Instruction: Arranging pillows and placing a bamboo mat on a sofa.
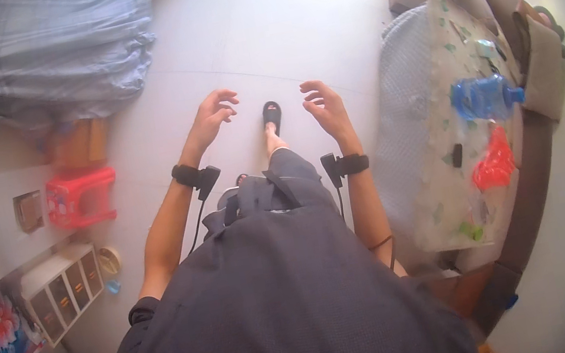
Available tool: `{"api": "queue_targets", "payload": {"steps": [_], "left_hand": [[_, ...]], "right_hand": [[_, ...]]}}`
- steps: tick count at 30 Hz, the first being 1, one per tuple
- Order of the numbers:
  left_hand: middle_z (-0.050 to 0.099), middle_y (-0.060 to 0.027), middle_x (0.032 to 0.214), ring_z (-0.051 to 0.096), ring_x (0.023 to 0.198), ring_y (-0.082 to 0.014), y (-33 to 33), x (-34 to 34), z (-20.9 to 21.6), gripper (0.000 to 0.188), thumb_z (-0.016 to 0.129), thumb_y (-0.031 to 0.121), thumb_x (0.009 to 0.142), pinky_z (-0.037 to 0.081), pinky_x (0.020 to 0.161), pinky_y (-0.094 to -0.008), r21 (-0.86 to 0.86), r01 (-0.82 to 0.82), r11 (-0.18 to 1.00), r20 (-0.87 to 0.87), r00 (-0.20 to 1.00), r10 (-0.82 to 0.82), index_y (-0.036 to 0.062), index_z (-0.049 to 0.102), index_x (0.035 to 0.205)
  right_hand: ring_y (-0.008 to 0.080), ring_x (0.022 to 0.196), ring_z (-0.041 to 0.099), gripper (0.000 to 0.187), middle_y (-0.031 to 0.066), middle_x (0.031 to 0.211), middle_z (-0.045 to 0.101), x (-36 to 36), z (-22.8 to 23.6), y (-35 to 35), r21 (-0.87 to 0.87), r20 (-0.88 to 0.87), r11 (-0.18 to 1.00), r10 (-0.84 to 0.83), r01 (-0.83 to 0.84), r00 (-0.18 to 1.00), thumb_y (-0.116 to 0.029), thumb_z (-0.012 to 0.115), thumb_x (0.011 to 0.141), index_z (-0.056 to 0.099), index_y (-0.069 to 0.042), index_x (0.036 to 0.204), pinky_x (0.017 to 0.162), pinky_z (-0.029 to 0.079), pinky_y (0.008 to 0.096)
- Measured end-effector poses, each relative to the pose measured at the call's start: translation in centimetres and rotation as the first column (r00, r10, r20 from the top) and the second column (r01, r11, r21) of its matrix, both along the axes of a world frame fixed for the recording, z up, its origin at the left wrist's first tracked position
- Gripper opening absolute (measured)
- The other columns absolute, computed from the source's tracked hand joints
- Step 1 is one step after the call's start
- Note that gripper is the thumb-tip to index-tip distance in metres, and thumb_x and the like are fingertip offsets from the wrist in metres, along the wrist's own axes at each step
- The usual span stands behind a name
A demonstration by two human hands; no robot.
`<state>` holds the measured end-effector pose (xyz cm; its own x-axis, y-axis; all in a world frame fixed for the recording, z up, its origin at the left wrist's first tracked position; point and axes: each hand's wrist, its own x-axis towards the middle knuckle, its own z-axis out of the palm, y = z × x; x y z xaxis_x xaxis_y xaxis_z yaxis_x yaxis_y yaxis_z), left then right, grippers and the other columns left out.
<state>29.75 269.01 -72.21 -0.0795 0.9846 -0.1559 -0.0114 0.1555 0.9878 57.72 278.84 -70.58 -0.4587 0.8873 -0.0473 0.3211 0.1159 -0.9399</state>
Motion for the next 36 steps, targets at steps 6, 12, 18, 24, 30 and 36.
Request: {"api": "queue_targets", "payload": {"steps": [6,12,18,24,30,36], "left_hand": [[0.062,-0.0087,0.105,0.059,0.092,-0.0178,7.3,-3.3,0.1,0.038,0.054,0.001,0.08,0.05,0.077,-0.0293,-0.017,-0.031,0.999,-0.155,0.988,0.028,0.0039,0.056,0.117],[0.061,-0.0088,0.106,0.059,0.092,-0.019,13.8,-8.2,1.1,0.038,0.054,0.001,0.08,0.05,0.078,-0.0308,-0.063,-0.157,0.986,-0.156,0.977,0.146,0.0033,0.056,0.118],[0.062,-0.0088,0.105,0.06,0.089,-0.0176,21.1,-10.1,0.2,0.036,0.052,0.004,0.081,0.05,0.075,-0.0292,-0.106,-0.164,0.981,-0.09,0.984,0.155,0.0025,0.056,0.117],[0.064,-0.0089,0.102,0.062,0.086,-0.0162,31.9,-11.4,-1.7,0.034,0.051,0.008,0.083,0.05,0.074,-0.0285,-0.177,0.086,0.98,-0.018,0.996,-0.09,0.002,0.056,0.117],[0.064,-0.0081,0.1,0.062,0.085,-0.0151,46.9,-12.7,-3.7,0.035,0.051,0.009,0.083,0.05,0.075,-0.0282,-0.09,0.311,0.946,-0.016,0.949,-0.313,0.002,0.056,0.117],[0.062,-0.0103,0.105,0.06,0.095,-0.0185,62.2,-10.1,1.8,0.033,0.052,0.007,0.082,0.049,0.082,-0.0325,0.057,0.52,0.852,-0.188,0.844,-0.503,0.0014,0.057,0.115]], "right_hand": [[0.0189,0.089,0.065,0.03,0.0087,0.104,0.068,-4.9,-0.9,9.5,0.042,0.033,0.994,0.105,-0.106,0.994,-0.005,0.061,0.08,0.062,-0.003,0.109,0.081,0.051,0.0341],[0.023,0.093,0.063,0.042,0.01,0.105,0.066,-10.9,1.1,18.1,0.085,0.052,0.965,0.242,-0.246,0.969,-0.004,0.06,0.079,0.055,-0.007,0.121,0.082,0.051,0.0365],[0.0293,0.099,0.061,0.056,0.0145,0.111,0.061,-13.6,2.1,25.4,0.138,0.17,0.968,0.185,-0.21,0.968,-0.008,0.062,0.075,0.047,-0.01,0.129,0.086,0.05,0.0402],[0.0362,0.113,0.052,0.061,0.0172,0.127,0.049,-14.7,2.7,32.5,0.429,0.377,0.898,-0.081,-0.096,0.923,-0.008,0.063,0.074,0.044,-0.011,0.132,0.091,0.048,0.0432],[0.0368,0.117,0.05,0.063,0.0174,0.13,0.047,-15.3,4.1,40.2,0.415,0.364,0.91,-0.175,0.009,0.915,-0.006,0.063,0.073,0.045,-0.011,0.133,0.095,0.047,0.0438],[0.034,0.124,0.047,0.058,0.0165,0.133,0.048,-13.9,5.2,48.0,0.497,0.376,0.854,-0.372,0.154,0.849,-0.002,0.064,0.073,0.048,-0.007,0.129,0.102,0.042,0.0408]]}}
